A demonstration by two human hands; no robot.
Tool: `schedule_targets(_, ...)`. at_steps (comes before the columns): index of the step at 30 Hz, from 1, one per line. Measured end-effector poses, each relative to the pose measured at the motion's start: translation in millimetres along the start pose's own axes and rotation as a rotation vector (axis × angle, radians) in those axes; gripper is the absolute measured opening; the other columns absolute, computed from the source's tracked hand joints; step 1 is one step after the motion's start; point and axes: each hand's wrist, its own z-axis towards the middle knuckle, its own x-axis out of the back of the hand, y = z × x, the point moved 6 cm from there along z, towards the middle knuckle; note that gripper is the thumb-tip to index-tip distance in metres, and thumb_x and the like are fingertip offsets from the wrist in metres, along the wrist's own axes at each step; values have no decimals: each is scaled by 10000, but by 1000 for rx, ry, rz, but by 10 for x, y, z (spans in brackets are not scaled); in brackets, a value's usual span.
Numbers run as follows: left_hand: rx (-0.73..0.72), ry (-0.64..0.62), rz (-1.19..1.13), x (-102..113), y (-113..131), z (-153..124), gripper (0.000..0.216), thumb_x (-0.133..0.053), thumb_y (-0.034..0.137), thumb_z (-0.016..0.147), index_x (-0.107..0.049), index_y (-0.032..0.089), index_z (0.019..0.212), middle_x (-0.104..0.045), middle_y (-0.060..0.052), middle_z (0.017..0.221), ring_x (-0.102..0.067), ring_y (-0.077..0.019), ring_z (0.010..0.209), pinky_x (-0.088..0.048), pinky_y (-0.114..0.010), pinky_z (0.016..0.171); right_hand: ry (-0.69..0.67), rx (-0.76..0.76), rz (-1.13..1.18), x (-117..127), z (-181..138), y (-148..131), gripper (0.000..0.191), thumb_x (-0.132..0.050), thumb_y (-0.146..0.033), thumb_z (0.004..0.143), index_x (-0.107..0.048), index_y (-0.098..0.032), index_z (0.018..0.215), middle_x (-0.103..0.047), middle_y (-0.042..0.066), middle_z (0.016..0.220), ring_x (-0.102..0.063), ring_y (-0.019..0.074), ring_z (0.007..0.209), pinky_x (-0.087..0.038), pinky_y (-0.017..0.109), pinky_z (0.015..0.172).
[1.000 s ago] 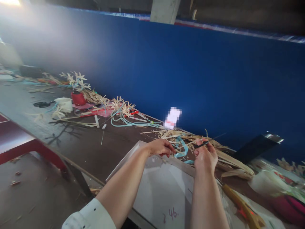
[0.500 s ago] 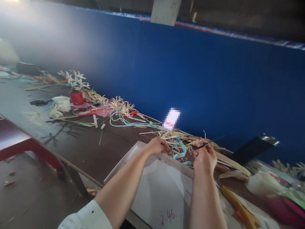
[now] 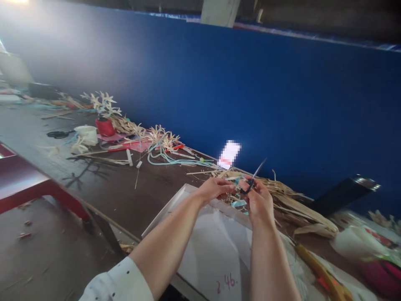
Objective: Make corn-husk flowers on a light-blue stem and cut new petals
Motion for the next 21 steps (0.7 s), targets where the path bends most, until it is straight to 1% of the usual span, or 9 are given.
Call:
schedule_targets(2, 1, -15, -44, -24, -9, -4, 426, -719, 465, 608, -690, 97, 820, -619, -41, 711, -405, -50, 497, -293, -197, 461, -14, -12, -19, -30, -19, 1, 552, -813, -365, 505, -629, -200, 999, -621, -24, 687, -519, 93, 476, -379, 204, 426)
schedule_targets(4, 12, -12, -58, -19, -23, -5, 405, -745, 447, 571, -680, 98, 766, -591, -20, 641, -410, -53, 491, -289, -198, 458, -22, -21, -20, -46, -33, -4, 566, -813, -360, 504, -626, -198, 1014, -625, -18, 694, -537, 107, 493, -405, 218, 449)
schedule_targets(8, 39, -17, -12, 1, -30, -20, 433, -735, 466, 574, -704, 113, 824, -553, 6, 583, -434, -68, 517, -315, -204, 487, 9, 1, -28, -20, -33, -18, 571, -814, -362, 501, -636, -183, 1013, -630, -4, 720, -543, 110, 524, -402, 213, 457)
schedule_targets(13, 74, -34, 57, -1, -4, -52, 444, -734, 472, 570, -713, 125, 846, -563, 9, 591, -457, -78, 547, -335, -205, 503, 31, 20, -26, 17, -14, 6, 542, -811, -344, 522, -642, -190, 1014, -625, -26, 705, -475, 71, 464, -360, 198, 438)
schedule_targets(18, 104, -7, 47, 9, -11, -48, 415, -734, 453, 571, -691, 125, 822, -622, -19, 658, -517, -93, 579, -377, -206, 525, 72, 36, -60, 42, -10, 13, 521, -794, -369, 561, -645, -190, 1027, -638, -9, 721, -512, 91, 520, -355, 192, 441)
schedule_targets(21, 100, -15, 33, 4, -26, -41, 379, -733, 438, 573, -670, 126, 780, -648, -35, 714, -540, -99, 603, -388, -205, 529, 80, 41, -41, 44, -8, 14, 518, -791, -377, 563, -642, -191, 1023, -629, -17, 702, -485, 81, 491, -343, 193, 427)
